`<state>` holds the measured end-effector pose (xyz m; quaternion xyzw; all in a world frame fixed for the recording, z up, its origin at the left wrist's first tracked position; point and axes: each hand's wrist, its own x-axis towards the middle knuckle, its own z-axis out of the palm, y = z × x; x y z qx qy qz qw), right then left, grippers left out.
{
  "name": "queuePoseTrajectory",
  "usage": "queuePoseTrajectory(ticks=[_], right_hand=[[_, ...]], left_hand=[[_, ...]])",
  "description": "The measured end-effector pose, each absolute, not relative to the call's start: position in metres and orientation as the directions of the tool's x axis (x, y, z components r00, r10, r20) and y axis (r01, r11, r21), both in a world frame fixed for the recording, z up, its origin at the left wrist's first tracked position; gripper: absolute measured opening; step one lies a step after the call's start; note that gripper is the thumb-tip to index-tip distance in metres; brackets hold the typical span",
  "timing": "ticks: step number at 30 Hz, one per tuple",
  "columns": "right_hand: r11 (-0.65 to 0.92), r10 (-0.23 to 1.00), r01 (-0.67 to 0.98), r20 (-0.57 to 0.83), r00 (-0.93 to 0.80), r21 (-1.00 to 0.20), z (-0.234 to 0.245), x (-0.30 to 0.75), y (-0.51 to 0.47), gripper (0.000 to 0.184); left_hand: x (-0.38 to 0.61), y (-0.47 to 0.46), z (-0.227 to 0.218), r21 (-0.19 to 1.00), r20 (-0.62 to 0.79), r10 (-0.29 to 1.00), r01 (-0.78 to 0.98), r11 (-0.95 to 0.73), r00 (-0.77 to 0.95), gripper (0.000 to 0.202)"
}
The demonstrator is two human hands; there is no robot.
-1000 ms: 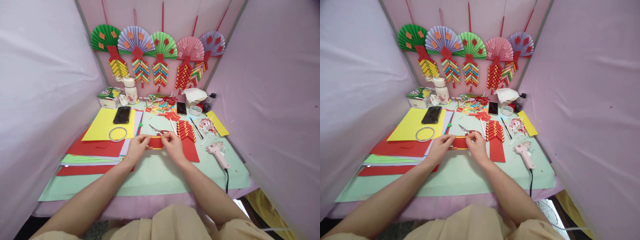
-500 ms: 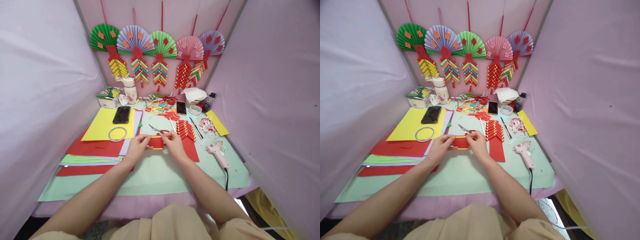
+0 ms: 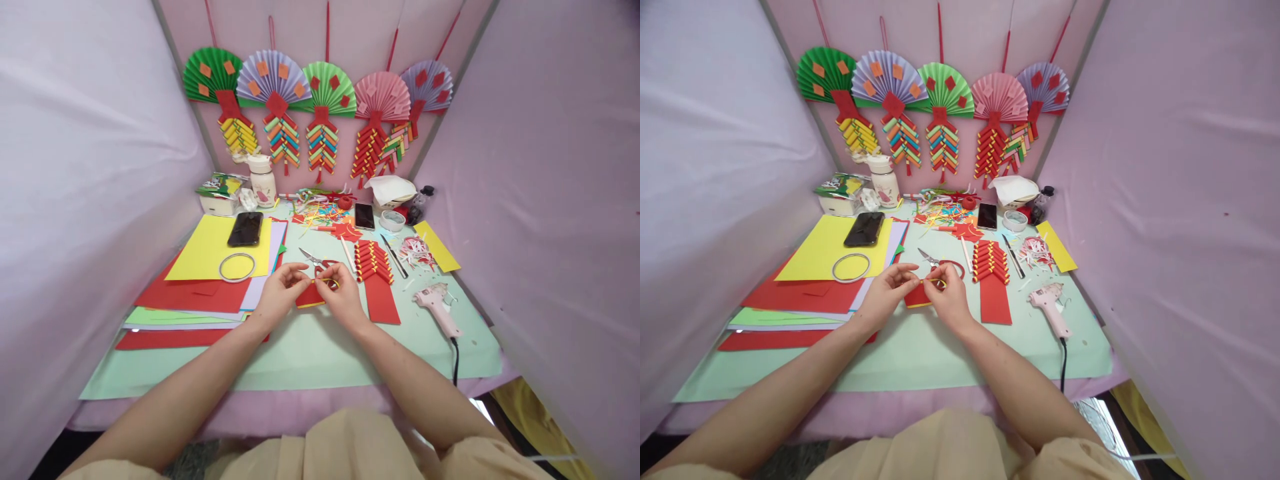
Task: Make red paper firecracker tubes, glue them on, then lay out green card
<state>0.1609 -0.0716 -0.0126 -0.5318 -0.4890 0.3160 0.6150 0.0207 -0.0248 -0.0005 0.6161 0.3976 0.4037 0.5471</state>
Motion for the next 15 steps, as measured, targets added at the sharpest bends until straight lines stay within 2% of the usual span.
queuePoseTrajectory(ticks=[15], right_hand=[[0.258,0.887,0.081,0.269,0.374,-0.963,-0.016,0.174,-0.065,0.017]], left_hand=[[0.019,-0.022,0.0,0.997,0.048,0.944,-0.066,-0.028,0.326,0.031]])
